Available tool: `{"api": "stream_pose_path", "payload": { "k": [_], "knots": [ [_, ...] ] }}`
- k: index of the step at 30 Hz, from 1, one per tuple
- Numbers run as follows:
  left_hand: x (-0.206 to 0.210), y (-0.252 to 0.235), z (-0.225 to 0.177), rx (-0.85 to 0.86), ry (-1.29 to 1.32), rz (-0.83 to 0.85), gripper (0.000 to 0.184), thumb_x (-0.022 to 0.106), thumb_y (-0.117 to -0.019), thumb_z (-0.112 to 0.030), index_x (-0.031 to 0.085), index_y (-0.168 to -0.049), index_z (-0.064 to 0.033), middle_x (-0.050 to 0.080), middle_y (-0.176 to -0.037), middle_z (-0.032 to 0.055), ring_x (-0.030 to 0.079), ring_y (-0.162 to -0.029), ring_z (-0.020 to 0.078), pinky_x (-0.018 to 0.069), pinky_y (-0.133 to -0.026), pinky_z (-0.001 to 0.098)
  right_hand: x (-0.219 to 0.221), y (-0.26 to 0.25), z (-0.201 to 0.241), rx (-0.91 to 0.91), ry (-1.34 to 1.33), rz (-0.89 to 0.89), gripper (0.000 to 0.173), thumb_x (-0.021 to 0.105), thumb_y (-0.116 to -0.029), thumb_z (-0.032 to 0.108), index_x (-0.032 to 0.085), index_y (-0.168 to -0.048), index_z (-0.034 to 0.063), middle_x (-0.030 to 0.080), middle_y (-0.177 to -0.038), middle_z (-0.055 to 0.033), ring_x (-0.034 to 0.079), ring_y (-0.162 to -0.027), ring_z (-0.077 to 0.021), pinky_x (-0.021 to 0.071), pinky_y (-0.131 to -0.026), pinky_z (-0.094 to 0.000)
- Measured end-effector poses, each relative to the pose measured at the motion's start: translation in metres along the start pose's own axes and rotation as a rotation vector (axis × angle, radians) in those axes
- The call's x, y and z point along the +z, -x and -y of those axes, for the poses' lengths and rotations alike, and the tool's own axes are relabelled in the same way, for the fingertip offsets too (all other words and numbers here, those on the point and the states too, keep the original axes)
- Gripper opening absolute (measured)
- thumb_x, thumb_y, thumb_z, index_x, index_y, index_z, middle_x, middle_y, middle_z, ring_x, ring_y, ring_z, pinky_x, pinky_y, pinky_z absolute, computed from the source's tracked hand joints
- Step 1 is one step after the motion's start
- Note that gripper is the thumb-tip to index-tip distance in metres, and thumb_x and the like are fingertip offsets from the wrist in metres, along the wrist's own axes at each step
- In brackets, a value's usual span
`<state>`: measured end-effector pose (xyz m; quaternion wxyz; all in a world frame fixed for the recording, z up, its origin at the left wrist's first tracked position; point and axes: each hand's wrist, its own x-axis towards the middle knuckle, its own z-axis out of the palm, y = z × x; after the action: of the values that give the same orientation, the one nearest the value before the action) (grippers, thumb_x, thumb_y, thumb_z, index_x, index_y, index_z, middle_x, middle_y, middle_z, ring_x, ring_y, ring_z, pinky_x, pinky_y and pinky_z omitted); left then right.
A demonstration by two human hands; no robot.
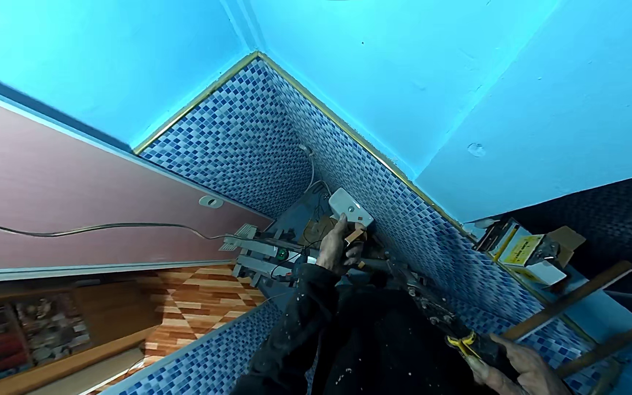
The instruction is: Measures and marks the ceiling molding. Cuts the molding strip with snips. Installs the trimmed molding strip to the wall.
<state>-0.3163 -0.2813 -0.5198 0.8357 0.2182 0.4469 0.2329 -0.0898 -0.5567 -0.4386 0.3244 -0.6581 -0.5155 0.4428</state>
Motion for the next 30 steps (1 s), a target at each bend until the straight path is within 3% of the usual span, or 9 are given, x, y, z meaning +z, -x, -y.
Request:
{"api": "stream_pose_path", "payload": {
  "k": [6,10,13,16,18,20,24,27,30],
  "knots": [
    [-0.001,-0.012,0.018,-0.084,0.373,0.088,0.076,0.009,-0.104,-0.065,0.061,-0.101,-0.01,0.066,-0.077,0.0099,0.051,-0.044,0.0113,0.0405,-0.038,0.021,0.008,0.006,-0.031,0.116,-0.061,-0.147,0.028,0.062,-0.0954,0.027,0.068,-0.098,-0.0005,0.069,-0.071,0.0029,0.06,-0.057,0.0034,0.052,-0.056,-0.0158],
    [0.011,-0.019,0.022,-0.091,0.478,0.159,0.08,0.012,-0.1016,-0.07,0.062,-0.113,-0.0084,0.07,-0.092,0.0197,0.066,-0.061,0.0235,0.0534,-0.047,0.0288,0.023,0.019,-0.068,0.207,-0.102,-0.363,0.027,0.061,-0.0938,0.024,0.068,-0.1,-0.0015,0.07,-0.072,0.002,0.065,-0.059,-0.0016,0.0565,-0.058,-0.0208],
    [0.014,-0.018,0.022,-0.036,0.453,0.22,0.065,0.018,-0.1057,-0.052,0.063,-0.117,-0.0064,0.07,-0.099,0.0203,0.068,-0.069,0.0253,0.0547,-0.052,0.0309,0.049,0.028,-0.094,0.321,-0.229,-0.697,0.024,0.063,-0.0903,0.018,0.067,-0.099,-0.004,0.071,-0.071,0.0004,0.065,-0.057,-0.0033,0.0566,-0.054,-0.021],
    [0.013,-0.03,0.036,0.022,0.238,0.313,0.039,0.039,-0.1029,-0.027,0.059,-0.132,-0.0097,0.07,-0.112,0.0179,0.07,-0.079,0.0217,0.0567,-0.058,0.0296,0.052,0.036,-0.109,0.52,-0.309,-1.009,0.028,0.061,-0.095,0.018,0.066,-0.105,-0.0076,0.071,-0.074,-0.0034,0.064,-0.056,-0.0064,0.0562,-0.053,-0.0238],
    [0.02,-0.038,0.045,0.038,0.077,0.305,0.039,0.038,-0.1043,-0.025,0.054,-0.137,-0.0123,0.072,-0.114,0.0171,0.072,-0.08,0.021,0.0591,-0.06,0.029,0.039,0.04,-0.126,0.595,-0.363,-1.179,0.029,0.055,-0.1007,0.017,0.063,-0.111,-0.0084,0.07,-0.075,-0.0053,0.064,-0.057,-0.0084,0.057,-0.056,-0.0265],
    [0.035,-0.038,0.052,0.016,-0.013,0.235,0.039,0.025,-0.1089,-0.021,0.052,-0.134,-0.0098,0.074,-0.111,0.0168,0.073,-0.078,0.0204,0.0597,-0.06,0.028,0.021,0.043,-0.154,0.604,-0.313,-1.305,0.032,0.051,-0.1035,0.019,0.063,-0.115,-0.0091,0.069,-0.076,-0.0066,0.063,-0.059,-0.0087,0.0568,-0.058,-0.0275],
    [0.058,-0.036,0.069,-0.02,-0.2,0.21,0.043,0.016,-0.1117,-0.022,0.048,-0.135,-0.0043,0.074,-0.112,0.0151,0.072,-0.074,0.0177,0.0595,-0.061,0.0284,-0.016,0.051,-0.22,0.606,-0.031,-1.365,0.039,0.053,-0.105,0.021,0.065,-0.116,-0.0141,0.071,-0.088,-0.021,0.07,-0.076,-0.0249,0.0609,-0.076,-0.0432],
    [0.073,-0.034,0.081,0.041,-0.386,0.247,0.054,0.01,-0.1125,-0.028,0.052,-0.134,-0.0016,0.074,-0.08,0.008,0.064,-0.053,0.0108,0.0549,-0.049,0.0244,-0.051,0.048,-0.245,0.818,0.017,-1.301,0.041,0.054,-0.1059,0.027,0.064,-0.125,-0.008,0.072,-0.109,-0.0234,0.071,-0.1,-0.0329,0.0555,-0.095,-0.0492],
    [0.085,-0.035,0.089,0.077,-0.452,0.245,0.063,0.006,-0.1125,-0.034,0.055,-0.134,-0.0002,0.059,-0.053,0.0008,0.051,-0.036,0.0056,0.0465,-0.037,0.0207,-0.08,0.039,-0.271,0.96,0.077,-1.255,0.047,0.054,-0.1059,0.031,0.059,-0.136,-0.004,0.067,-0.125,-0.0254,0.066,-0.116,-0.0371,0.0494,-0.105,-0.0518]
  ]
}}
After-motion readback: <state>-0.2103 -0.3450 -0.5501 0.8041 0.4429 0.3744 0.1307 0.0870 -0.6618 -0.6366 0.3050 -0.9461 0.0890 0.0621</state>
